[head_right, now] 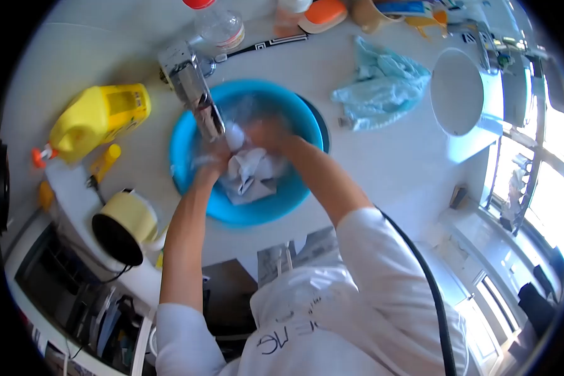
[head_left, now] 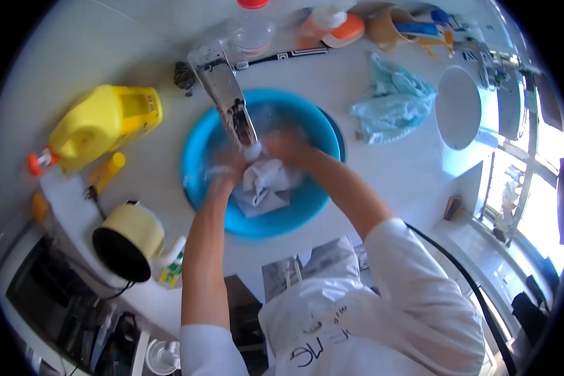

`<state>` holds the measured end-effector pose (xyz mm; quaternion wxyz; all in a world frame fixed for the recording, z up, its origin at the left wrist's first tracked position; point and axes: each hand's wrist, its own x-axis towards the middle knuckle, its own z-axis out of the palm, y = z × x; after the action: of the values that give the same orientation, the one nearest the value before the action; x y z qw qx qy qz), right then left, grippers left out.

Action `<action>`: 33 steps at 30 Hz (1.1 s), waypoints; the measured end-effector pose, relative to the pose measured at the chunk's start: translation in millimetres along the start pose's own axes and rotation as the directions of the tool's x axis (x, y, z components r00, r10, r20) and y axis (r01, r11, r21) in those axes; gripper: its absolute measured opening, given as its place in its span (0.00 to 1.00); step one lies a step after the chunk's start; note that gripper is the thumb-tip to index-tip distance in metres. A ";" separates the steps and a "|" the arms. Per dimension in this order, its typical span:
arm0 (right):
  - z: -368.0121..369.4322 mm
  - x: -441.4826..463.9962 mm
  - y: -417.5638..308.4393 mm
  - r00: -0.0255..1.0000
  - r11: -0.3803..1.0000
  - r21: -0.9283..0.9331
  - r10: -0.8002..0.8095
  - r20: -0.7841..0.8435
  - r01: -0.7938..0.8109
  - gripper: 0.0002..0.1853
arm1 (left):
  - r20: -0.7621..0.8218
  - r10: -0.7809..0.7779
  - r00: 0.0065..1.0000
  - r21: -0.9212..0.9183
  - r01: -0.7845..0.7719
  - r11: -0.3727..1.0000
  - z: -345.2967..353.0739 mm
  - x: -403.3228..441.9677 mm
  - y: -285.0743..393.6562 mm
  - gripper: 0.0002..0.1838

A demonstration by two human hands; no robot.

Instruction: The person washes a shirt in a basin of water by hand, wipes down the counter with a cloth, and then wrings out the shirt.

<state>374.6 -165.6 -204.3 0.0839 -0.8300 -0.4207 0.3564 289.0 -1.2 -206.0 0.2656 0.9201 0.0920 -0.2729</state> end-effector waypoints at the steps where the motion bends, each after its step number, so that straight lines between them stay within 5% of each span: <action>1: 2.0 -12.0 -12.5 1.000 1.000 0.018 0.001 -0.022 0.000 0.19 | 0.002 0.005 1.000 0.027 -0.005 1.000 -1.2 -10.9 10.4 0.21; 3: -16.5 -10.5 -19.6 0.993 0.992 -0.041 0.114 -0.041 -0.115 0.18 | 0.371 -0.164 0.914 0.420 -0.007 0.907 -20.7 -1.6 21.2 0.30; 4: -32.1 -18.6 -24.0 0.988 0.987 0.019 0.157 0.008 -0.157 0.23 | 0.326 -0.154 0.933 0.445 -0.008 0.895 -31.8 -3.8 24.9 0.30; 6: -36.3 -40.7 -27.4 0.982 0.978 0.135 0.170 -0.080 -0.158 0.27 | -0.028 0.136 0.990 0.206 -0.128 0.970 -27.3 -45.7 31.5 0.49; 7: -34.1 -55.0 -29.3 0.974 0.955 0.257 0.188 -0.128 -0.151 0.31 | -0.027 0.145 0.989 0.207 -0.136 0.969 -31.4 -66.3 41.8 0.49; 8: -36.6 -62.0 -24.9 0.987 0.961 0.230 0.161 -0.002 -0.156 0.44 | 0.038 0.165 0.986 0.267 -0.169 0.949 -36.8 -82.5 49.9 0.58; 9: -39.8 -73.5 -26.9 0.986 0.960 0.227 0.169 -0.008 -0.163 0.44 | 0.098 0.183 0.978 0.324 -0.205 0.924 -41.4 -89.8 56.9 0.68; 11: -34.9 -96.0 -35.0 0.992 0.990 -0.130 0.037 -0.123 -0.053 0.55 | 0.103 0.139 0.985 0.374 -0.168 0.912 -31.6 -93.2 60.2 0.71; 12: -30.2 -100.1 -38.0 0.992 0.990 -0.129 0.044 -0.118 -0.060 0.55 | 0.106 0.090 0.990 0.425 -0.126 0.896 -23.4 -92.4 59.9 0.73; 15: -11.3 -94.4 -44.2 0.988 0.978 -0.154 0.130 -0.086 -0.142 0.64 | -0.026 0.108 0.994 0.481 -0.082 0.873 -2.7 -78.9 55.6 0.72; 19: 23.4 -64.6 -52.2 0.942 0.961 -0.067 0.248 -0.228 -0.269 0.65 | 0.053 0.020 0.998 0.430 -0.041 0.902 17.4 -53.2 37.3 0.65; 21: 34.4 -46.8 -47.7 0.927 0.954 0.021 0.295 -0.232 -0.298 0.63 | -0.227 0.169 0.959 0.433 -0.056 0.900 36.1 -35.7 16.3 0.52; 22: 41.2 -41.4 -46.8 0.910 0.946 0.014 0.316 -0.270 -0.324 0.59 | -0.207 0.155 0.966 0.431 -0.052 0.901 41.9 -29.8 5.0 0.52; 24: 49.6 -40.9 -48.4 0.894 0.937 0.018 0.337 -0.296 -0.348 0.55 | -0.336 0.219 0.916 0.130 -0.186 0.974 46.9 -23.5 -11.1 0.36; 25: 47.6 -42.0 -47.5 0.889 0.947 0.074 0.318 -0.330 -0.311 0.49 | -0.331 0.219 0.918 0.137 -0.184 0.973 40.9 -24.4 -7.6 0.36; 27: 45.1 -43.3 -46.3 0.870 0.951 0.141 0.310 -0.384 -0.276 0.44 | -0.075 0.079 0.994 0.107 -0.071 0.992 23.3 -22.2 2.3 0.25; 29: 39.8 -43.0 -45.4 0.914 0.917 0.346 0.300 -0.273 -0.198 0.38 | -0.142 0.188 0.972 0.122 -0.172 0.978 26.3 -28.5 -15.1 0.23; 31: 42.5 -47.8 -47.4 0.888 0.876 0.472 0.295 -0.352 -0.104 0.34 | -0.201 0.293 0.935 0.143 -0.268 0.953 19.5 -37.2 -20.5 0.21; 33: 42.9 -55.7 -57.0 0.854 0.806 0.592 0.312 -0.417 -0.005 0.31 | -0.086 0.239 0.967 -0.305 -0.254 0.918 8.2 -46.8 -18.0 0.21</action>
<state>288.0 -178.7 -181.7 0.4020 -0.8621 -0.1850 0.2468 240.6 8.4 -193.9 0.4383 0.8765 0.0238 -0.1976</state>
